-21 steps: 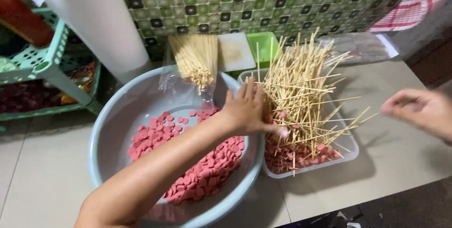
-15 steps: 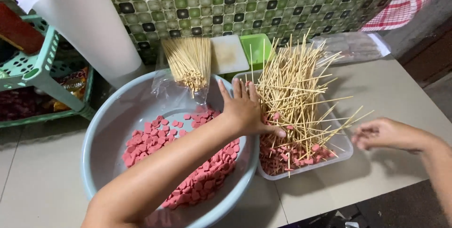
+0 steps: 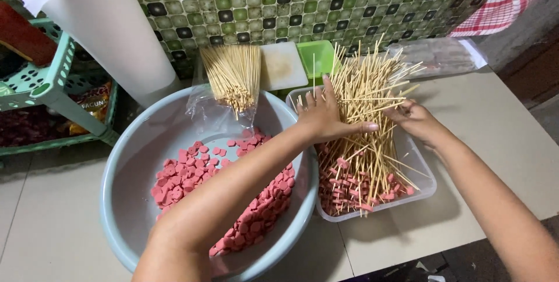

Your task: Skewering small diced pink food items onto wooden sticks for food preparation.

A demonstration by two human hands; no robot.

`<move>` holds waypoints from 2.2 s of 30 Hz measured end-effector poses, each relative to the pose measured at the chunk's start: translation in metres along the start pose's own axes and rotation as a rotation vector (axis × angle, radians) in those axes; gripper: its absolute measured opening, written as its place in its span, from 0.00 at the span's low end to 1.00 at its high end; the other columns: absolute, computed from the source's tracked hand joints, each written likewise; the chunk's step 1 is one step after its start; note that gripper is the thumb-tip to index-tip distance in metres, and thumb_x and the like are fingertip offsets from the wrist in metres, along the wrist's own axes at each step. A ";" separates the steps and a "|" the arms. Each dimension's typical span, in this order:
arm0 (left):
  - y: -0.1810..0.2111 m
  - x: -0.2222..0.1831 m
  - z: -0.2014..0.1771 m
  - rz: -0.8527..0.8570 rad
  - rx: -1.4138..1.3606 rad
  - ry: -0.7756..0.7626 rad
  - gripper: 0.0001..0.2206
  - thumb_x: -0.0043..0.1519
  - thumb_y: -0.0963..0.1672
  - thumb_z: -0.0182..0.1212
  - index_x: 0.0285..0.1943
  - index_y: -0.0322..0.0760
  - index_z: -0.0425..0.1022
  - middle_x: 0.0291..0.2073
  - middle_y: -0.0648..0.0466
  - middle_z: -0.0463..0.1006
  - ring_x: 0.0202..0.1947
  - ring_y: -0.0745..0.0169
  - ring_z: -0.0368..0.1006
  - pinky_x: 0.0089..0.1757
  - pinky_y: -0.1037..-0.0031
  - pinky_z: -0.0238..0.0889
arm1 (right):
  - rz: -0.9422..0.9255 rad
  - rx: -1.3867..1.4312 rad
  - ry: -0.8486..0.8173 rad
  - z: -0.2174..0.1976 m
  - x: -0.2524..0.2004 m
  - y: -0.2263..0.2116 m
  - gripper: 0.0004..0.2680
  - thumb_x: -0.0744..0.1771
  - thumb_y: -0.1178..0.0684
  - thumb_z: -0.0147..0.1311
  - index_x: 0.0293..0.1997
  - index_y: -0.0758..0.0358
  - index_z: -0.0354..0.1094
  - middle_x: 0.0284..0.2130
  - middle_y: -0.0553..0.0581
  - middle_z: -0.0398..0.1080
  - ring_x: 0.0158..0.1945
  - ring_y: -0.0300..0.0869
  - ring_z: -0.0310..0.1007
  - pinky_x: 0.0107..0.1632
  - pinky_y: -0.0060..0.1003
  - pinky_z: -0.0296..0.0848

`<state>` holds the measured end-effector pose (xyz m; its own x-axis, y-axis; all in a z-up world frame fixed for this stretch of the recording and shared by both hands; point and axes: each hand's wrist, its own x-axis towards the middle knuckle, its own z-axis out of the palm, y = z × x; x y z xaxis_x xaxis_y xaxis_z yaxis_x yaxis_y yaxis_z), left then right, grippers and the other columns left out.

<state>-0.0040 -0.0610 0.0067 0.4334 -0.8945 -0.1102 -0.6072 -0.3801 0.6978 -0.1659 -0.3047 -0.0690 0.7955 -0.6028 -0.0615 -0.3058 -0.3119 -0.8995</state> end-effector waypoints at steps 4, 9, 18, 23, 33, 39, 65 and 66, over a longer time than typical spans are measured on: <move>0.006 0.002 0.004 0.013 -0.090 0.026 0.72 0.41 0.73 0.48 0.76 0.21 0.13 0.73 0.16 0.35 0.74 0.16 0.32 0.62 0.24 0.29 | -0.070 0.005 0.057 0.000 0.019 0.006 0.14 0.67 0.47 0.65 0.54 0.61 0.71 0.39 0.47 0.62 0.43 0.35 0.63 0.50 0.30 0.62; 0.012 0.009 0.010 0.055 -0.168 0.038 0.71 0.42 0.72 0.48 0.76 0.20 0.15 0.72 0.15 0.41 0.74 0.17 0.37 0.65 0.32 0.35 | -0.021 0.067 0.093 0.016 0.040 0.001 0.17 0.70 0.40 0.59 0.62 0.56 0.65 0.49 0.57 0.71 0.54 0.45 0.71 0.58 0.44 0.68; 0.005 0.030 0.026 -0.012 -0.211 0.164 0.63 0.53 0.66 0.58 0.77 0.24 0.17 0.64 0.18 0.61 0.67 0.21 0.60 0.58 0.34 0.58 | -0.270 -0.269 0.294 0.040 0.042 -0.008 0.19 0.68 0.42 0.64 0.58 0.64 0.66 0.47 0.70 0.69 0.55 0.63 0.69 0.56 0.57 0.68; 0.022 -0.019 0.029 0.273 0.530 0.568 0.41 0.61 0.55 0.49 0.79 0.33 0.37 0.70 0.25 0.53 0.72 0.27 0.54 0.59 0.28 0.52 | -0.187 -0.310 0.256 0.042 0.021 -0.042 0.19 0.67 0.39 0.65 0.58 0.58 0.69 0.43 0.60 0.70 0.51 0.51 0.72 0.52 0.48 0.72; 0.010 -0.023 0.006 -0.038 0.592 0.242 0.54 0.60 0.70 0.41 0.79 0.24 0.44 0.71 0.25 0.56 0.70 0.32 0.57 0.63 0.35 0.47 | -0.085 -0.266 0.065 -0.015 0.011 -0.051 0.28 0.69 0.37 0.60 0.67 0.74 0.58 0.42 0.60 0.61 0.50 0.50 0.67 0.52 0.48 0.71; 0.010 -0.016 0.009 -0.043 0.403 -0.014 0.57 0.56 0.71 0.34 0.77 0.21 0.46 0.72 0.21 0.51 0.73 0.28 0.49 0.65 0.32 0.25 | -0.041 -0.185 -0.053 -0.024 0.013 -0.043 0.28 0.69 0.35 0.58 0.67 0.74 0.59 0.44 0.67 0.70 0.49 0.49 0.72 0.41 0.37 0.72; -0.139 -0.157 0.005 0.037 0.581 -0.130 0.19 0.62 0.45 0.56 0.62 0.40 0.70 0.52 0.41 0.73 0.34 0.36 0.78 0.33 0.52 0.74 | -0.246 -0.836 -0.559 0.076 -0.101 -0.174 0.24 0.67 0.59 0.44 0.72 0.38 0.55 0.41 0.50 0.77 0.34 0.36 0.75 0.37 0.27 0.82; -0.140 -0.156 0.010 0.023 0.549 -0.207 0.19 0.60 0.45 0.58 0.62 0.43 0.72 0.53 0.43 0.74 0.34 0.37 0.78 0.33 0.52 0.73 | -0.190 -0.887 -0.650 0.090 -0.107 -0.177 0.27 0.68 0.60 0.43 0.75 0.28 0.51 0.27 0.46 0.77 0.18 0.32 0.67 0.21 0.24 0.77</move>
<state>0.0071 0.1292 -0.0806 0.3103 -0.9104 -0.2736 -0.8949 -0.3768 0.2389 -0.1492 -0.1187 0.0578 0.9121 -0.0711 -0.4039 -0.2084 -0.9285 -0.3073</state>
